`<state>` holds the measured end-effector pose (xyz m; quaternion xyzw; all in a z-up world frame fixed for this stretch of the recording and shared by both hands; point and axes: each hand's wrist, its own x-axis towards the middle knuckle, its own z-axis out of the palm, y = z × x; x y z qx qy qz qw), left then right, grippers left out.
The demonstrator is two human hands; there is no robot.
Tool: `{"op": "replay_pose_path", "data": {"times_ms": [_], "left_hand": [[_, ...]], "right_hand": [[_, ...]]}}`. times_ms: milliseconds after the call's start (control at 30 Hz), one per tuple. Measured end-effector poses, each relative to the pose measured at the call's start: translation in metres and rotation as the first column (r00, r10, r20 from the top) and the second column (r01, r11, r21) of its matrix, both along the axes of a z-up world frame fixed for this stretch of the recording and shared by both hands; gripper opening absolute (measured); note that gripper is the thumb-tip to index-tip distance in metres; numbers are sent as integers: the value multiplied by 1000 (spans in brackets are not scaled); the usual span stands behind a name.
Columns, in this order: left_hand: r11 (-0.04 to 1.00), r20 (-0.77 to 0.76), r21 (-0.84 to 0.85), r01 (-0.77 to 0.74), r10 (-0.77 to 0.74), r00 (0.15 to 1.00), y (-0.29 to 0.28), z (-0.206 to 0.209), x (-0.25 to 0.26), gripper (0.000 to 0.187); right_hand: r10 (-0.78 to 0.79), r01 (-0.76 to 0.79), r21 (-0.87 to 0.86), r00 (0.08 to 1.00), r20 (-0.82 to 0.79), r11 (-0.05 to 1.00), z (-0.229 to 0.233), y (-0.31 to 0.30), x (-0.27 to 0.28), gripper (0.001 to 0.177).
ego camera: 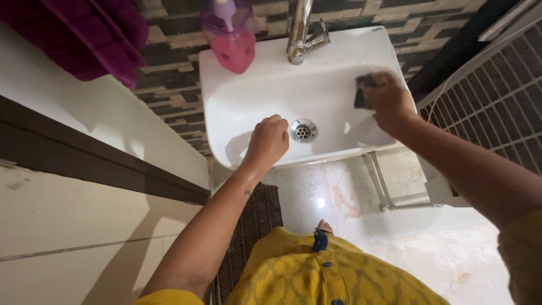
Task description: The person cleans a white bathroom sink using a dark sponge. They scrub the basin, faucet, and surrounding surfaces, occasionally rinsing the sponge under running water. A pink soap dispenser is moved aside to allow access to the sink area.
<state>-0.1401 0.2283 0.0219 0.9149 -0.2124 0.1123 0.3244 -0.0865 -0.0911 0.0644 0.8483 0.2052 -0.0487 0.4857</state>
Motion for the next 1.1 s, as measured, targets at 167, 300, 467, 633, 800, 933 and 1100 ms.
{"op": "replay_pose_path", "data": {"times_ms": [167, 300, 467, 633, 800, 933, 1100], "left_hand": [[999, -8, -37, 13, -14, 1000, 1, -2, 0, 8], [999, 12, -21, 31, -31, 999, 0, 3, -3, 8], [979, 20, -80, 187, -186, 982, -7, 15, -7, 17], [977, -366, -48, 209, -212, 906, -24, 11, -1, 29], [931, -635, -36, 363, -302, 711, -50, -24, 27, 38], [883, -586, -109, 457, -429, 687, -66, -44, 43, 41], [814, -494, 51, 579, -484, 723, -106, -34, 50, 47]], "right_hand": [[-181, 140, 277, 975, 130, 951, 11, -9, -32, 64], [-330, 355, 170, 931, -157, 919, 32, 16, -59, 55], [-79, 230, 373, 922, -378, 899, -3, 16, -61, 52], [69, 360, 787, 890, -450, 501, -40, 55, -62, 35], [-100, 450, 834, 891, -442, 319, -22, 34, -56, 34], [-426, 343, 869, 888, -175, 357, -10, -13, -54, 35], [-280, -8, 994, 959, 38, 107, -7, -18, -66, 20]]}}
